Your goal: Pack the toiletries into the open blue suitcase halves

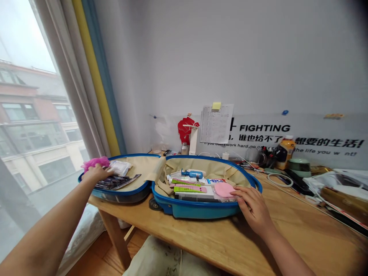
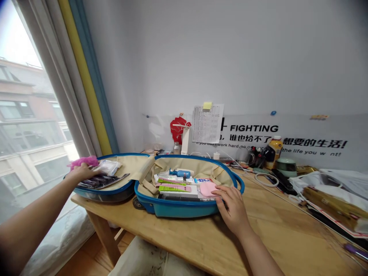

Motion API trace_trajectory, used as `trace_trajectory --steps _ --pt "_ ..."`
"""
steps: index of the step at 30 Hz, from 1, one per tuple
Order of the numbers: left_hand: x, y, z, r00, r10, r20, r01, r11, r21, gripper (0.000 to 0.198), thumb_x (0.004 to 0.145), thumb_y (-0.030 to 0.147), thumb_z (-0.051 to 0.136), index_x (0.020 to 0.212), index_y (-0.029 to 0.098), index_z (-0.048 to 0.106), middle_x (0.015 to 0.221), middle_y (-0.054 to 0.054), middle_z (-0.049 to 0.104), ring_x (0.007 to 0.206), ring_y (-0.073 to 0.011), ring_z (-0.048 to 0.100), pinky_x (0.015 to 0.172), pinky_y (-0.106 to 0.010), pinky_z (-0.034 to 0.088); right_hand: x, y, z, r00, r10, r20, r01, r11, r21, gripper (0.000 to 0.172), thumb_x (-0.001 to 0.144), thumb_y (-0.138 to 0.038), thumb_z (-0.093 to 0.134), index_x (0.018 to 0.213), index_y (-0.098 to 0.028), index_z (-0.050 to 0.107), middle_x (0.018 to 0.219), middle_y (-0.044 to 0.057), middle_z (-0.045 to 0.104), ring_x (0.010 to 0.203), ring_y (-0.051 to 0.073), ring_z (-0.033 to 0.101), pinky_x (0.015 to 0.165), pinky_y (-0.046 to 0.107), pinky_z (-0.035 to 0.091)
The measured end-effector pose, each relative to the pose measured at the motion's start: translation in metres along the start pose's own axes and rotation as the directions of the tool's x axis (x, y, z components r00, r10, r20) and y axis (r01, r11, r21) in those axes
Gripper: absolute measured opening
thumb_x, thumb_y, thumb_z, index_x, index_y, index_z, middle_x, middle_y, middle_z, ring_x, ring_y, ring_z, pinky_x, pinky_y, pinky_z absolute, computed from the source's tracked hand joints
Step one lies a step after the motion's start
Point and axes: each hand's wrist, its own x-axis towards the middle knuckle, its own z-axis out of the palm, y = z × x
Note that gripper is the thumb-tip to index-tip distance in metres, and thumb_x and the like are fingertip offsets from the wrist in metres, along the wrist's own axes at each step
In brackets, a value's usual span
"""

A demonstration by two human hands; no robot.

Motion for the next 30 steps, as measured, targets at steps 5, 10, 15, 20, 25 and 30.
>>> trace_trajectory --steps 5,10,15,20,25,30 --pt "-0.024 0.068 -0.024 0.964 0.264 -0.014 -0.262 0.949 -0.173 0.061 0.089 0.044 0.049 0.135 0.007 0.031 0.135 -0.015 0.049 0.126 -0.0302 0.042 0.103 -0.039 0.036 0.000 0.000 0.000 1.000 0.003 -0.003 -0.003 1.000 -0.013 0.037 0.091 -0.045 0.036 0.093 -0.028 0.069 0.099 0.004 0.070 0.093 0.021 0.063 0.089 0.042 0.044" --pt "-0.094 0.174 -0.026 0.705 0.707 0.063 -0.624 0.659 -0.420 0.063 0.083 0.037 0.060 0.136 0.017 0.035 0.137 -0.007 0.049 0.119 -0.0167 0.051 0.099 -0.023 0.040 0.000 0.002 0.001 1.000 -0.007 0.002 0.007 1.000 -0.022 0.038 0.092 -0.046 0.035 0.093 -0.027 0.068 0.099 0.004 0.069 0.093 0.021 0.063 0.090 0.043 0.043" --pt "-0.168 0.259 -0.012 0.440 0.885 0.151 -0.710 0.446 -0.544 0.076 0.072 0.044 0.069 0.136 0.019 0.037 0.134 -0.011 0.052 0.121 -0.0231 0.053 0.100 -0.031 0.043 -0.001 0.005 0.001 0.999 -0.040 -0.014 0.039 0.998 -0.039 0.035 0.092 -0.044 0.037 0.095 -0.027 0.068 0.099 0.004 0.069 0.093 0.021 0.063 0.088 0.042 0.043" --pt "-0.206 0.294 0.005 0.312 0.928 0.206 -0.729 0.372 -0.574 0.085 0.074 0.053 0.066 0.141 0.014 0.031 0.139 -0.018 0.046 0.126 -0.0274 0.049 0.103 -0.035 0.042 0.000 0.005 0.000 0.995 -0.096 -0.024 0.095 0.995 -0.041 0.030 0.092 -0.040 0.039 0.098 -0.026 0.065 0.098 0.003 0.069 0.091 0.020 0.062 0.088 0.041 0.043" --pt "-0.212 0.292 -0.001 0.202 0.958 0.204 -0.749 0.285 -0.598 0.064 0.083 0.048 0.056 0.136 0.014 0.041 0.133 -0.012 0.056 0.120 -0.0220 0.054 0.098 -0.029 0.046 0.001 0.001 -0.001 0.998 -0.019 -0.061 0.019 1.000 -0.007 0.029 0.091 -0.040 0.040 0.087 -0.025 0.065 0.090 0.005 0.065 0.087 0.020 0.061 0.075 0.036 0.046" --pt "-0.231 0.237 -0.060 0.366 0.930 -0.010 -0.784 0.303 -0.542 0.043 0.088 0.024 0.032 0.127 0.020 0.050 0.131 -0.010 0.055 0.125 -0.0265 0.046 0.109 -0.046 0.034 -0.001 0.001 0.000 1.000 0.024 -0.015 -0.024 1.000 0.013 0.034 0.091 -0.043 0.037 0.089 -0.025 0.066 0.092 0.006 0.065 0.088 0.021 0.061 0.079 0.039 0.046"
